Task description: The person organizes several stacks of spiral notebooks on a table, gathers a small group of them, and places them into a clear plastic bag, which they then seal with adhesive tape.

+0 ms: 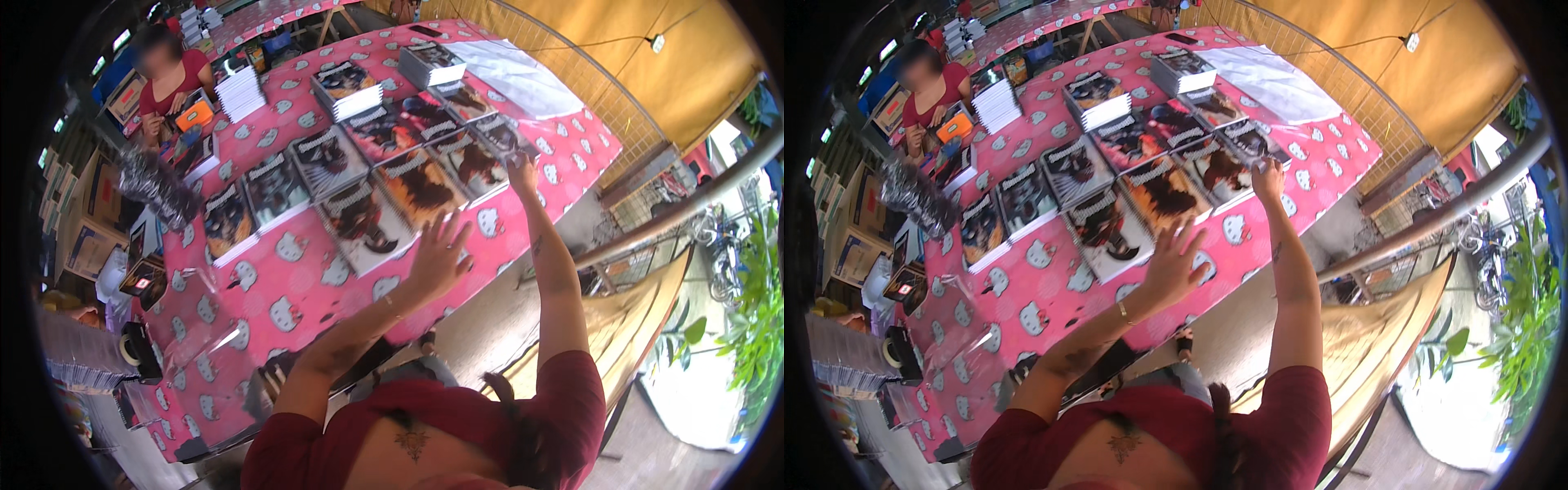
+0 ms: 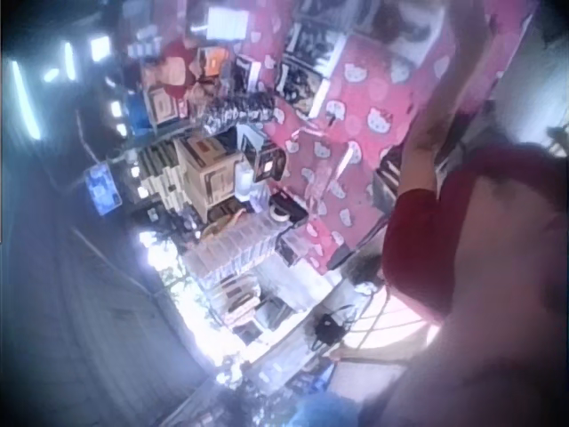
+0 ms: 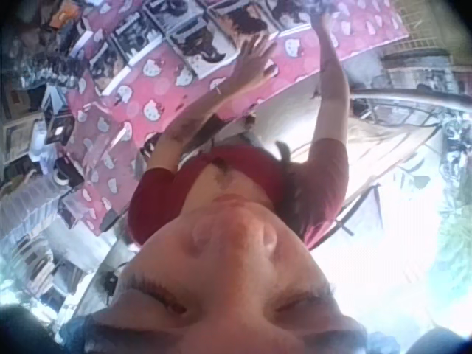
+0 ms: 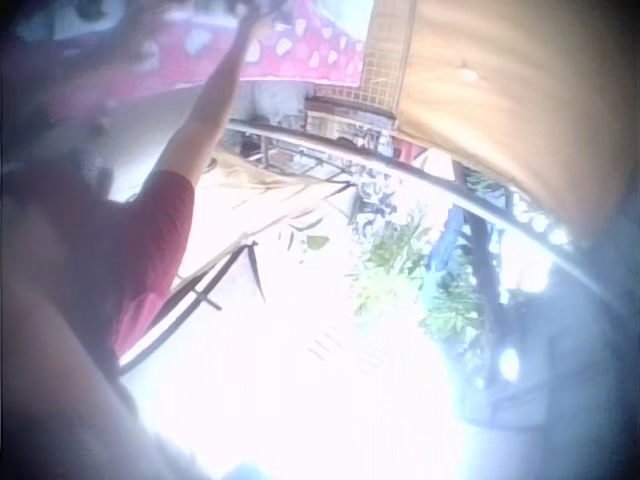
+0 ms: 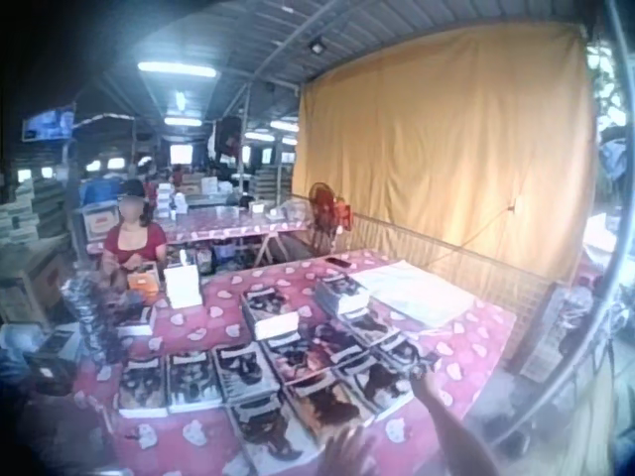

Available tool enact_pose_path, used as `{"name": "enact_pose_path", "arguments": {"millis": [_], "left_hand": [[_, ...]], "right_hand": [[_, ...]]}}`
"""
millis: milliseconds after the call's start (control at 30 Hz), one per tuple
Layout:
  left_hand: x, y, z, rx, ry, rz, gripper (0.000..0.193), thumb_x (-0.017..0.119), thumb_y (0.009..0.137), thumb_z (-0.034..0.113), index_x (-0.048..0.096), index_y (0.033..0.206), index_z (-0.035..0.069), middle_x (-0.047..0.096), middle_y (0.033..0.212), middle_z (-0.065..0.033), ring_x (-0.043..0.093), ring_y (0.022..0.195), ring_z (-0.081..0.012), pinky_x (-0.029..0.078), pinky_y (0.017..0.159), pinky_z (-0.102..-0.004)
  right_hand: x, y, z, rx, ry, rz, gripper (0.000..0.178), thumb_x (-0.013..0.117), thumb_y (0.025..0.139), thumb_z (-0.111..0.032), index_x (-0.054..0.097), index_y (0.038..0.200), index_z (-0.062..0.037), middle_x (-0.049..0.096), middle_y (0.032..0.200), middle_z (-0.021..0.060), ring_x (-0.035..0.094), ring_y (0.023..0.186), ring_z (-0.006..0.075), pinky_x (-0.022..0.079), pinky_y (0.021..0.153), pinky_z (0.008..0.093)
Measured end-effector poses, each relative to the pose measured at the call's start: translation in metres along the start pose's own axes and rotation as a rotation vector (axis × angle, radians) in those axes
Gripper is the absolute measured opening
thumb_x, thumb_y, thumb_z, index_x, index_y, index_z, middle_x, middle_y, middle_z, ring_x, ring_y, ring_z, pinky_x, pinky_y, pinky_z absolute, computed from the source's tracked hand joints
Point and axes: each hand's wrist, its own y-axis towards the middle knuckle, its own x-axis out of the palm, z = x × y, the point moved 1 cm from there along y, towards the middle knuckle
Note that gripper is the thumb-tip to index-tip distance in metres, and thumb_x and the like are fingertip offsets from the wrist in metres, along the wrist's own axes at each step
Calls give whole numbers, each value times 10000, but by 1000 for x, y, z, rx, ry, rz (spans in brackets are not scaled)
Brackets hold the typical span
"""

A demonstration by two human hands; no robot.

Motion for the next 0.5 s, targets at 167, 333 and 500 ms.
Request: {"name": "enact_pose_path", "arguments": {"millis": [167, 333, 500], "left_hand": [[102, 112, -14, -88, 75, 62, 619, 657, 841, 170, 423, 1375, -38, 349, 1460, -255, 329, 1380, -387, 317, 1115, -505], [156, 144, -41, 99, 297, -63, 566, 622, 814, 75, 455, 1340, -54, 656, 1022, -205, 639, 941, -361, 524, 854, -414], [49, 187, -21, -121, -407, 263, 459, 564, 917, 39, 483, 1368, 56, 625, 827, -221, 636, 635, -323, 506, 609, -430]], "right_hand": [[11, 101, 35, 93, -124, -163, 717, 643, 821, -498, 441, 1423, -166, 339, 1512, 135, 297, 1402, 359, 328, 1066, 592], [26, 146, 88, 3, -172, -281, 877, 749, 714, -521, 437, 1422, -108, 470, 1418, 189, 454, 1308, 351, 393, 1035, 534], [3, 185, 109, -164, 27, -304, 732, 793, 684, -410, 563, 1279, -51, 648, 1182, 173, 665, 988, 325, 525, 818, 427]]}}
